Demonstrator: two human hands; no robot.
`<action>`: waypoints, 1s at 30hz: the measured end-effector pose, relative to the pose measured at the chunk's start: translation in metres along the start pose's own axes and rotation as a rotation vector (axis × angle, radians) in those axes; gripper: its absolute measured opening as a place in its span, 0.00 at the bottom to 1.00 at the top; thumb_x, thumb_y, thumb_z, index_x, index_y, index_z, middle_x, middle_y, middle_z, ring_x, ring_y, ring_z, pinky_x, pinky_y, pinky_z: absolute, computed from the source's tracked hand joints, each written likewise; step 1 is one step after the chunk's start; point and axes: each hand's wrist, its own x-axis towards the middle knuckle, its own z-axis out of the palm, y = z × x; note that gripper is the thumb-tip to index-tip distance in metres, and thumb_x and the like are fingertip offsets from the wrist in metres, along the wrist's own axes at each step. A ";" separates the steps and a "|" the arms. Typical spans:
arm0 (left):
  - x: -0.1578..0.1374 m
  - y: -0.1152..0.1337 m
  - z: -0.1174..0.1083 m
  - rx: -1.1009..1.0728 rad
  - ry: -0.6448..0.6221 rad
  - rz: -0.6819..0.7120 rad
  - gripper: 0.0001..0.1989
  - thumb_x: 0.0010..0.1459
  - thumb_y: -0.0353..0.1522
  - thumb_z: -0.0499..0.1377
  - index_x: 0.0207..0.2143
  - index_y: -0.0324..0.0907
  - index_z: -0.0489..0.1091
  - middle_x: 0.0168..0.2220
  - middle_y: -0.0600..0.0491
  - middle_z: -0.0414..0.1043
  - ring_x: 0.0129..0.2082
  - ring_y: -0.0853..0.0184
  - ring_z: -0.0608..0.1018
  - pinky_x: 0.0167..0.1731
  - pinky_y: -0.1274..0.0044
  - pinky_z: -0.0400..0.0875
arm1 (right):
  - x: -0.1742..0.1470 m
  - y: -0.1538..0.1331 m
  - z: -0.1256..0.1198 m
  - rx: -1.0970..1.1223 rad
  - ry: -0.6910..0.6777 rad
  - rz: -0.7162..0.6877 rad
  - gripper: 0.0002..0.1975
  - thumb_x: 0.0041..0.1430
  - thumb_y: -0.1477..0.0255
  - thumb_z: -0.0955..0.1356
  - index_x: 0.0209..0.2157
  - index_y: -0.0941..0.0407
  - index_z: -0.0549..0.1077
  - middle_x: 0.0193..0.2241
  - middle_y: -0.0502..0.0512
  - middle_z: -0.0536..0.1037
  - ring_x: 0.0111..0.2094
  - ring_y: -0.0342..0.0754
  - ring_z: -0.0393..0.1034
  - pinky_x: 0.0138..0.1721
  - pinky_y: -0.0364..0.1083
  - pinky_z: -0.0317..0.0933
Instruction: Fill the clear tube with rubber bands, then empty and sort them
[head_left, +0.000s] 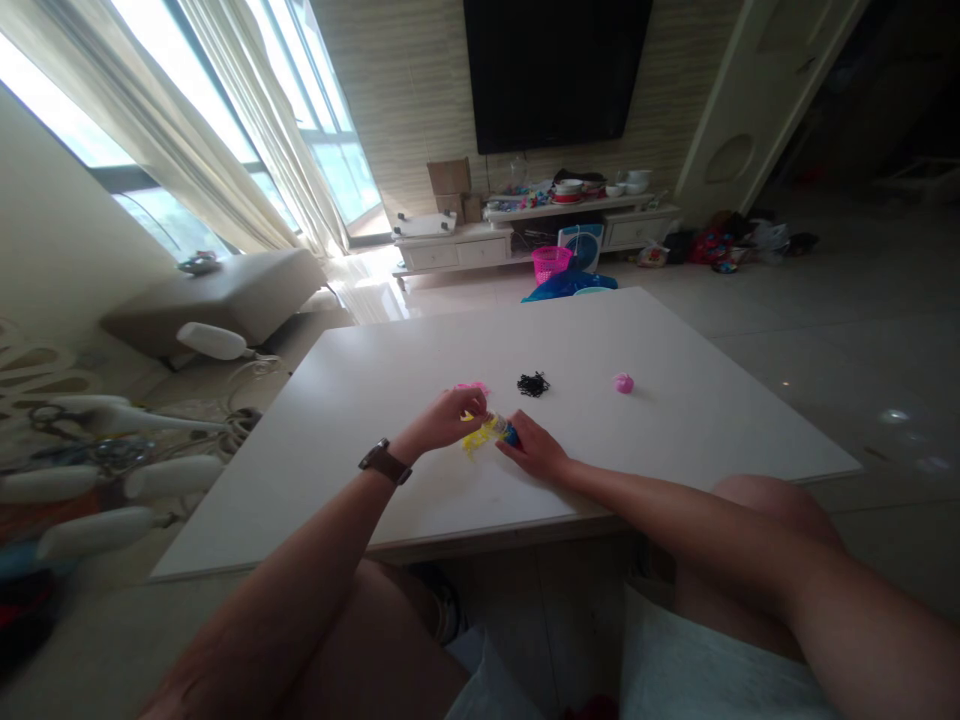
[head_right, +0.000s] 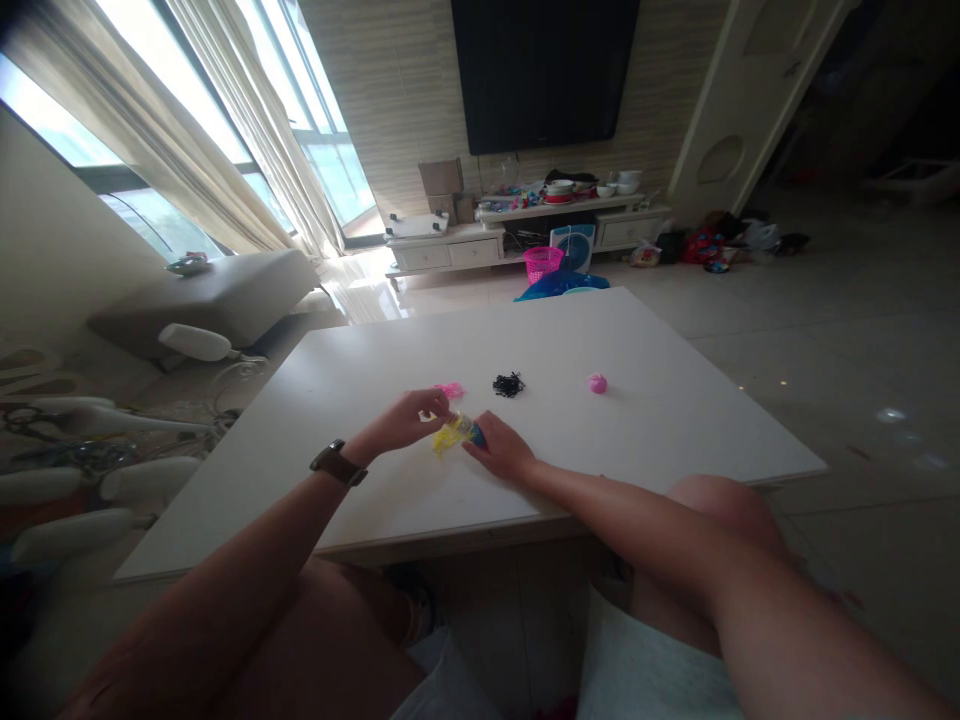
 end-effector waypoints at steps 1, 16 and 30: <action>0.000 0.004 0.000 0.042 -0.007 0.034 0.02 0.58 0.30 0.61 0.34 0.41 0.70 0.33 0.52 0.78 0.34 0.68 0.80 0.36 0.77 0.72 | 0.000 0.000 0.000 -0.001 0.001 0.002 0.12 0.67 0.59 0.65 0.42 0.53 0.64 0.41 0.55 0.70 0.40 0.50 0.65 0.41 0.48 0.61; -0.002 0.007 0.006 0.081 0.041 0.023 0.12 0.55 0.27 0.61 0.42 0.42 0.67 0.37 0.52 0.77 0.36 0.68 0.80 0.37 0.77 0.76 | 0.001 -0.005 -0.003 0.010 -0.005 0.037 0.11 0.67 0.60 0.65 0.42 0.53 0.66 0.40 0.54 0.70 0.40 0.50 0.64 0.41 0.48 0.60; -0.008 -0.058 0.001 0.180 -0.137 -0.121 0.27 0.37 0.31 0.74 0.44 0.42 0.77 0.45 0.47 0.74 0.44 0.59 0.77 0.48 0.67 0.74 | 0.002 0.003 0.001 0.099 0.225 0.087 0.08 0.62 0.67 0.67 0.39 0.53 0.64 0.39 0.55 0.68 0.41 0.52 0.62 0.45 0.51 0.60</action>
